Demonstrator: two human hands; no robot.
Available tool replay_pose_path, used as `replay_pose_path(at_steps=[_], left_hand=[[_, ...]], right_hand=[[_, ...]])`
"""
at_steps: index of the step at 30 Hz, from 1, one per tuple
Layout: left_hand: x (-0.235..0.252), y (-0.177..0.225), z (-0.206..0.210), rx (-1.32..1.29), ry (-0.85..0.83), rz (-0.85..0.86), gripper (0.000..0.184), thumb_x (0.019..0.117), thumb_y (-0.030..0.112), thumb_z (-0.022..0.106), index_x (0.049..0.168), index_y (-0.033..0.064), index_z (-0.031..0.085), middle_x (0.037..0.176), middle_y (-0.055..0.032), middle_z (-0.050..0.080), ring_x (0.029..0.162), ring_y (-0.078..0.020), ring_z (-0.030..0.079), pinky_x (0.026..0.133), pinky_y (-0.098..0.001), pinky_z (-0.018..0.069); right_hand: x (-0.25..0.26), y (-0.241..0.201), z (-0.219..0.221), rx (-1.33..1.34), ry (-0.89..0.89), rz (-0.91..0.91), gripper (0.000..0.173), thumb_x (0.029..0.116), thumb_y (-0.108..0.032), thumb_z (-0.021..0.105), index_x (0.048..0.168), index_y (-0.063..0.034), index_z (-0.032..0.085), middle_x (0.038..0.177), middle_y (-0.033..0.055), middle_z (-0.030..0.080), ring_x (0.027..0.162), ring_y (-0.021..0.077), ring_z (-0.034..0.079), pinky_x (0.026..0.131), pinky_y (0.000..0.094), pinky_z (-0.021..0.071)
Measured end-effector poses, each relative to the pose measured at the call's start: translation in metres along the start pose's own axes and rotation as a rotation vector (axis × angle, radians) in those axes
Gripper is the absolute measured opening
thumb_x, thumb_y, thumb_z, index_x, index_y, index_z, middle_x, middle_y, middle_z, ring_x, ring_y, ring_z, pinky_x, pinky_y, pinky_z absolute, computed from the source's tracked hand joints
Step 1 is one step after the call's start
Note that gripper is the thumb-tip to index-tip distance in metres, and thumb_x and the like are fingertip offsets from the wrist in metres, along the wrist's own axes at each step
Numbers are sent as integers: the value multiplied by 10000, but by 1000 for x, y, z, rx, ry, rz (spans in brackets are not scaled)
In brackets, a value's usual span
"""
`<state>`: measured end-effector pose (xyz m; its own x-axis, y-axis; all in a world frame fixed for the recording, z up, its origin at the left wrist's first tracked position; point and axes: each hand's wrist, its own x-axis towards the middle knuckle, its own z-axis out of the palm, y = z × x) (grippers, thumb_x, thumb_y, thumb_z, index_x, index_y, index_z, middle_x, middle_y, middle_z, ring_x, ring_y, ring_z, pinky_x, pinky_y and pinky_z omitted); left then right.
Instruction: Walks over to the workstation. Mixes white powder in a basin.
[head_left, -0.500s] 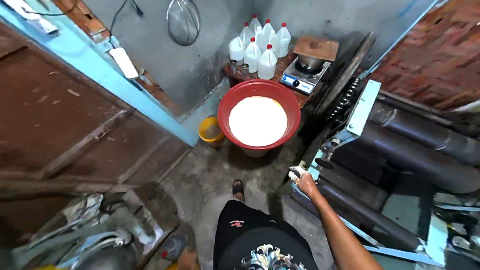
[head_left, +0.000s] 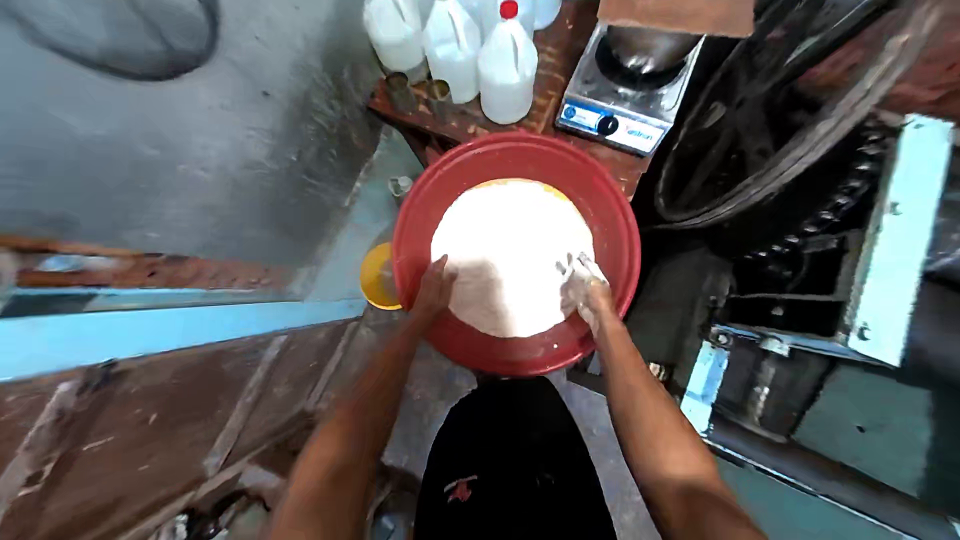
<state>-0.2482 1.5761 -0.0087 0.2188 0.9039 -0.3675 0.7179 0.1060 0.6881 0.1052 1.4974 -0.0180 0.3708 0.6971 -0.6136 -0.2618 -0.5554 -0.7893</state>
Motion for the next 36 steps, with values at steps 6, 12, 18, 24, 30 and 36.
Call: replay_pose_path(at_steps=[6, 12, 18, 24, 30, 36], left_hand=[[111, -10, 84, -455, 45, -578, 669, 1100, 433, 389, 1627, 58, 221, 1649, -238, 280, 1504, -375, 329, 1199, -566, 331], [145, 59, 107, -659, -96, -802, 680, 1095, 503, 361, 1597, 54, 265, 1544, -249, 430, 1391, -370, 472, 1086, -579, 449], [163, 109, 66, -311, -213, -633, 552, 1104, 403, 386, 1386, -55, 511, 1331, -273, 584, 1235, -352, 582, 1033, -531, 477], [173, 40, 7, -64, -110, -638, 538, 1119, 345, 361, 1432, -71, 498, 1463, -304, 501, 1393, -400, 470, 1163, -551, 365], [173, -24, 51, -253, 106, -810, 596, 1099, 375, 431, 1508, -57, 402, 1516, -306, 441, 1421, -400, 431, 1165, -553, 357], [165, 23, 92, -465, -55, -780, 559, 1136, 251, 288, 1585, -71, 197, 1620, -299, 278, 1501, -368, 322, 1218, -492, 292]], right_hand=[[108, 39, 65, 188, 123, 334, 460, 1043, -363, 581, 1423, -106, 557, 1404, 118, 589, 1251, 227, 559, 995, 486, 494], [132, 15, 118, -521, -320, 302, 489, 1118, -150, 374, 1556, 63, 331, 1577, 281, 402, 1470, 354, 409, 1209, 472, 349], [105, -66, 135, -1192, -844, 100, 630, 981, -188, 643, 1486, 116, 422, 1561, 319, 399, 1494, 422, 348, 1243, 529, 266], [119, -61, 42, -816, -129, 85, 559, 937, -151, 708, 1425, 58, 535, 1419, 272, 574, 1361, 361, 533, 1167, 492, 414], [166, -25, 45, -512, 50, 355, 445, 1104, -139, 437, 1494, 74, 442, 1521, 270, 482, 1429, 327, 465, 1200, 445, 353], [164, -18, 123, -821, -306, 635, 490, 1082, -57, 440, 1515, 144, 331, 1562, 350, 375, 1484, 429, 371, 1223, 495, 295]])
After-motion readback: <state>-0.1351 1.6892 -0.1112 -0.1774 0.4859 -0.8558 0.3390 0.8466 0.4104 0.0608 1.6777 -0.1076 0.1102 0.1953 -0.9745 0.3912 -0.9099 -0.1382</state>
